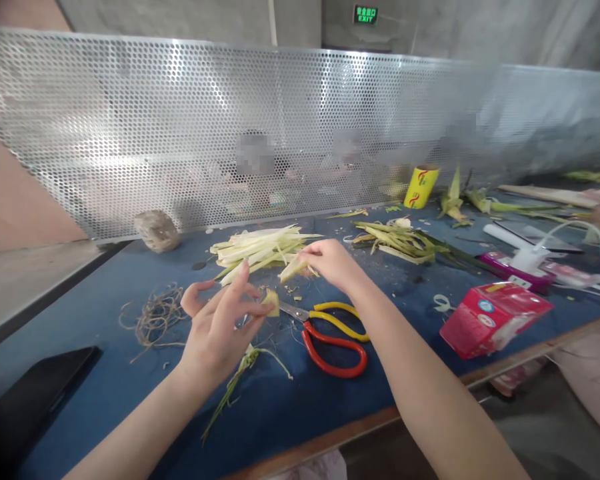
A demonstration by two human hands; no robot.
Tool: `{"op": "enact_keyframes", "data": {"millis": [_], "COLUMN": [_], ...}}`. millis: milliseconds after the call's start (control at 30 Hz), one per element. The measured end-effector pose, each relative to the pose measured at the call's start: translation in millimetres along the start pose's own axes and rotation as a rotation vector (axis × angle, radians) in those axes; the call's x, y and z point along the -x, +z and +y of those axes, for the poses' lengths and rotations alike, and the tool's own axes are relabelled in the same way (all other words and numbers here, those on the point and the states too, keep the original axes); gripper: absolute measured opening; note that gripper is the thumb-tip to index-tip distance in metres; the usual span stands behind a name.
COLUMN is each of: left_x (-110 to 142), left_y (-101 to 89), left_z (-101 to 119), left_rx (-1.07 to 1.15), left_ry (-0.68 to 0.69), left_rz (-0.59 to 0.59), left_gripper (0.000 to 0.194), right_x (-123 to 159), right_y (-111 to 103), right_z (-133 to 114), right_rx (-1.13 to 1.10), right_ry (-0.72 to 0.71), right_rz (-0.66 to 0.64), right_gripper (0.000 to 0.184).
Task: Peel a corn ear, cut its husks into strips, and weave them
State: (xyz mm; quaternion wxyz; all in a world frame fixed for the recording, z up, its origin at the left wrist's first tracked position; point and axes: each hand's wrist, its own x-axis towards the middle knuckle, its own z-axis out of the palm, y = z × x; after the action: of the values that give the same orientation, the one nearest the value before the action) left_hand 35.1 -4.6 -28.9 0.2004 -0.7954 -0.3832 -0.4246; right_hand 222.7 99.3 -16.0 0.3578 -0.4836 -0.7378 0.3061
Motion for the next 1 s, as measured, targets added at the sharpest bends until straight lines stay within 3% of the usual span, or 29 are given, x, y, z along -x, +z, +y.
{"op": "enact_keyframes", "data": {"millis": [67,167,267,367,467,533,633,700,867,1000], "left_x": [-0.8,-5.9,-12.1,-14.8,-14.1,-13.2,-12.2,-11.9,-9.6,-4.7], "left_y": [-1.8,-3.7,-3.5,-1.2,1.4,2.6,3.7,4.3,6.8,8.0], "left_z": [1.2,-0.5,-6.3,-12.1,-14.8,-14.9,-14.3,-14.1,-17.0,-21.3], "left_rx": [0.070,0.380,0.792,1.021,1.121,1.129,1.070,1.030,0.945,0.696], "left_ry": [-0.132,-0.569,-1.019,-1.228,-1.282,-1.279,-1.199,-1.134,-1.076,-0.948], "left_rz": [-0.001,-0.007,0.076,0.175,0.217,0.225,0.204,0.180,0.110,-0.032], "left_gripper": [0.074,0.075,0.088,0.089,0.083,0.078,0.071,0.068,0.063,0.063], "right_x": [-5.6,-9.3,-8.1,-6.3,-3.5,0.9,11.6,18.5,24.3,22.2], "right_y": [-11.1,-24.9,-29.8,-26.6,-19.3,-12.0,2.8,12.3,20.2,16.9], "right_z": [10.4,21.5,27.7,28.4,18.8,6.8,-12.7,-21.9,-25.7,-21.7], "right_rx": [0.129,0.331,0.394,0.449,0.442,0.298,-0.020,-0.098,-0.164,-0.159], "right_ry": [0.041,0.077,0.108,0.142,0.095,-0.030,-0.168,-0.194,-0.212,-0.215], "right_rz": [0.149,0.314,0.316,0.314,0.376,0.299,-0.132,-0.316,-0.289,-0.245], "right_gripper": [0.030,0.028,0.024,0.026,0.028,0.026,0.027,0.026,0.018,0.016]}}
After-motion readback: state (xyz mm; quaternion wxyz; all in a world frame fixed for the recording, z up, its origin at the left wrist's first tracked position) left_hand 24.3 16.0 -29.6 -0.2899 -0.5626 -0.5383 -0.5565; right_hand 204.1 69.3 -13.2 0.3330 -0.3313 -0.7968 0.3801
